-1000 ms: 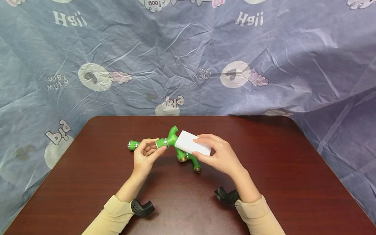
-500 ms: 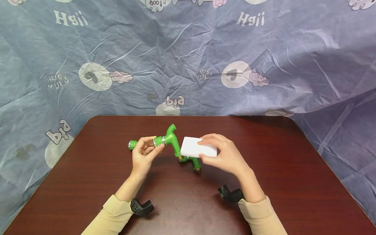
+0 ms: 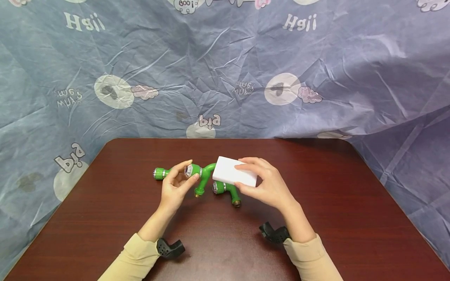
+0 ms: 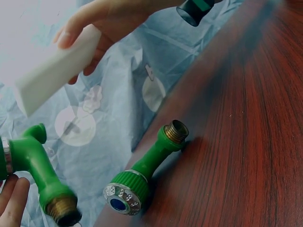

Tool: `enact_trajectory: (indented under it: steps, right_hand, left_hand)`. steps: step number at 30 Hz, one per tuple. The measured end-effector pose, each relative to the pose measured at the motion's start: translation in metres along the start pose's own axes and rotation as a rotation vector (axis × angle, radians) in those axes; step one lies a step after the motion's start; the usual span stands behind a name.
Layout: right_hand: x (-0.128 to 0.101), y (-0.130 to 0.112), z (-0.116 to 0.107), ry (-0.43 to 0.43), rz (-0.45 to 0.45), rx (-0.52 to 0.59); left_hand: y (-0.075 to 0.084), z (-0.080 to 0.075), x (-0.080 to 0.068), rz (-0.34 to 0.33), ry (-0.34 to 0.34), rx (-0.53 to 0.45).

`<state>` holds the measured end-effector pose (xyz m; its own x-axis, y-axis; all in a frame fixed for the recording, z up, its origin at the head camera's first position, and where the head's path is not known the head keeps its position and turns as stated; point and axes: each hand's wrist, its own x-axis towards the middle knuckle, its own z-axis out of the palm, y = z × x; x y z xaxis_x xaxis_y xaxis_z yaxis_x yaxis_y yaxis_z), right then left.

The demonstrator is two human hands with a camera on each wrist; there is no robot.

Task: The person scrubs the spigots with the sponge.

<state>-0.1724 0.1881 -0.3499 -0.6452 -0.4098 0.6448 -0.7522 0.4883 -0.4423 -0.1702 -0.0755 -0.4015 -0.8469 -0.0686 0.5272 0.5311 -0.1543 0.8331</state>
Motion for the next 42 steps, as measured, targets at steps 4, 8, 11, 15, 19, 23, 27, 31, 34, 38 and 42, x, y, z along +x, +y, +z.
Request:
enact_trajectory:
  steps: [4,8,11,15,19,23,27,31,34,38,42]
  right_hand:
    - [0.0,0.0,0.001,-0.008,0.002,-0.006]
    - [0.0,-0.001,0.002,-0.021,0.009,-0.011]
    - [0.0,-0.001,0.003,-0.027,0.002,-0.014]
    - [0.0,-0.002,0.007,-0.027,-0.017,-0.006]
    - [0.0,-0.003,0.012,-0.028,-0.047,0.001]
    - [0.0,-0.004,0.016,-0.025,-0.073,0.005]
    - [0.0,-0.005,0.018,-0.026,-0.085,0.011]
    - [0.0,-0.006,0.021,-0.034,-0.092,0.028]
    - [0.0,-0.007,0.025,-0.049,-0.088,0.048]
    - [-0.001,-0.011,0.031,-0.061,-0.084,0.066]
    - [0.0,-0.011,0.032,-0.03,-0.048,0.033]
  left_hand:
    - [0.001,0.001,-0.001,-0.055,-0.001,0.001]
    - [0.002,0.002,-0.001,-0.091,-0.005,0.025]
    - [0.007,0.003,-0.002,-0.068,-0.026,0.059]
    - [0.021,0.007,-0.003,-0.025,-0.052,0.103]
    - [0.028,0.008,-0.004,0.01,-0.079,0.148]
    - [0.029,0.008,-0.005,0.033,-0.099,0.192]
    - [0.03,0.008,-0.005,0.017,-0.091,0.217]
    - [0.033,0.009,-0.005,-0.021,-0.097,0.232]
    - [0.034,0.01,-0.006,-0.025,-0.118,0.265]
    - [0.034,0.012,-0.008,-0.01,-0.134,0.308]
    - [0.034,0.013,-0.009,0.003,-0.126,0.304]
